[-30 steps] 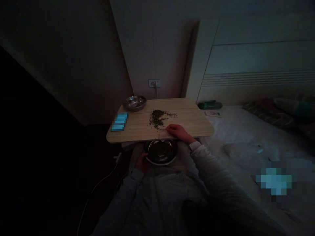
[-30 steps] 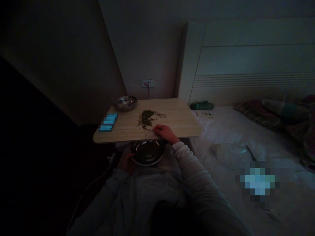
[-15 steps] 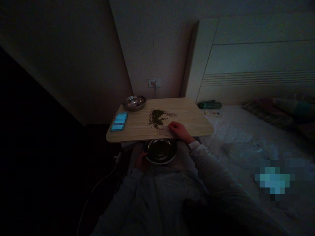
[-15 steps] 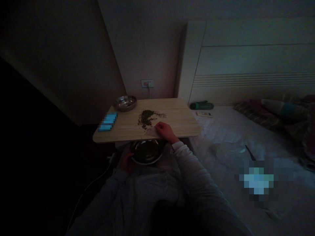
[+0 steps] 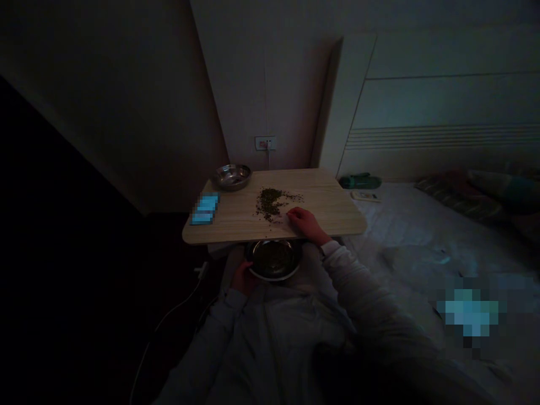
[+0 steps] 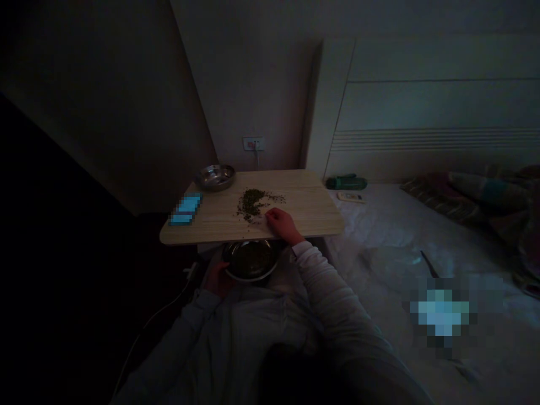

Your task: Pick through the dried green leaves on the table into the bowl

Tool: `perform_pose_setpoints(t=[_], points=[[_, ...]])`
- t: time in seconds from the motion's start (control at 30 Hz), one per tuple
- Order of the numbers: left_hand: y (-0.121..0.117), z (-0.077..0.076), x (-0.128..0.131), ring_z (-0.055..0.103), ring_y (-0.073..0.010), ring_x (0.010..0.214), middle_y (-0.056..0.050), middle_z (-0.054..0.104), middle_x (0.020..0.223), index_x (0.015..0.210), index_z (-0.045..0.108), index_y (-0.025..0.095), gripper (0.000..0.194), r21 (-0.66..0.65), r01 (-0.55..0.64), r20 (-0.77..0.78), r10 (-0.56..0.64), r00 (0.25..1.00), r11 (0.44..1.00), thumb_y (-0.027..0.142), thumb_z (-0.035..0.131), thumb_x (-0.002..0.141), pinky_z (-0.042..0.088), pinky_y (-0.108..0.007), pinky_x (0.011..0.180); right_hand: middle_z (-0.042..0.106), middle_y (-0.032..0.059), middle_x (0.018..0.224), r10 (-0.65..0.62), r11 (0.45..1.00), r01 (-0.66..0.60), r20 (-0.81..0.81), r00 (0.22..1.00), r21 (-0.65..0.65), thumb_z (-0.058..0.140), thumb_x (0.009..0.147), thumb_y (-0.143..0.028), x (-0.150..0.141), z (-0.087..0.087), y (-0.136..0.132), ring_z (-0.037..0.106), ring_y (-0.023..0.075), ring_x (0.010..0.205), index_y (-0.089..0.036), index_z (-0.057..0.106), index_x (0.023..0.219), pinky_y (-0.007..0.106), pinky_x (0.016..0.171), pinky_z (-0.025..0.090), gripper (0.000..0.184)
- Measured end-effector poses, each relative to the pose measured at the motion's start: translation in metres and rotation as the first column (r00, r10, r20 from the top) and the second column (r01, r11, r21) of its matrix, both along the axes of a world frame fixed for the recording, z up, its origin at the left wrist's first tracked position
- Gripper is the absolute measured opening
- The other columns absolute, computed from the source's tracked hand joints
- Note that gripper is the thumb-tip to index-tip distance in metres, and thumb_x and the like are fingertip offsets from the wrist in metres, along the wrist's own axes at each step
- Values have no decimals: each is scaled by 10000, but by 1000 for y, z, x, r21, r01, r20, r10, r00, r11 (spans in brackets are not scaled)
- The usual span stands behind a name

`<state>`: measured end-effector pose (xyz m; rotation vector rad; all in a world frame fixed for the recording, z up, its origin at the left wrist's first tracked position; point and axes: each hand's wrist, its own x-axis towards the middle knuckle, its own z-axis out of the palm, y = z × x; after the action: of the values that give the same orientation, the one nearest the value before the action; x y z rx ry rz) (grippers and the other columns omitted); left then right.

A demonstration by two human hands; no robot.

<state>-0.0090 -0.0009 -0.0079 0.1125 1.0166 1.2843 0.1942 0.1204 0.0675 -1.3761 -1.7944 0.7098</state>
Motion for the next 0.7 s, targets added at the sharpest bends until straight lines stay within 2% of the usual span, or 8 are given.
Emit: perform_pose_setpoints(t=[0.2,0.37,0.5,0.6,0.7], points=[[1,-3,-1,654,-197,697,-19,710,698,743,658,176,142,21,28,14,-29,999,999,107,590,639,501,-323,680,655,12,697,30,1000,-30,-9,1000,-7,526,793,-293,-2,-1,1,556,134,664,-169,645,769,246,653,426,174],[1,-3,0,642,-171,641,-4,700,664,716,650,176,130,10,0,8,0,1000,1000,91,593,634,498,-300,653,670,22,742,37,999,-37,-1,999,-13,531,797,-276,-2,1,0,571,139,697,-168,653,788,251,675,430,164],[1,-1,1,665,-196,727,-13,712,700,759,658,180,160,16,26,7,-26,1000,1000,103,594,635,510,-320,700,673,24,746,16,1000,-16,16,1000,-17,531,803,-287,-5,1,1,569,140,688,-172,661,806,251,664,430,173],[1,0,1,673,-206,777,0,713,701,782,654,195,203,37,3,-6,-2,1000,999,100,596,612,516,-337,736,673,25,736,3,1000,-1,55,998,-30,534,812,-307,-9,1,1,564,146,674,-174,666,819,254,649,427,188],[1,1,2,674,-207,762,1,704,668,746,644,192,159,9,1,-19,-1,1000,1000,110,589,621,524,-344,727,681,38,765,-19,998,24,88,996,-53,532,823,-324,-13,3,-1,574,166,691,-177,673,838,270,646,425,205]])
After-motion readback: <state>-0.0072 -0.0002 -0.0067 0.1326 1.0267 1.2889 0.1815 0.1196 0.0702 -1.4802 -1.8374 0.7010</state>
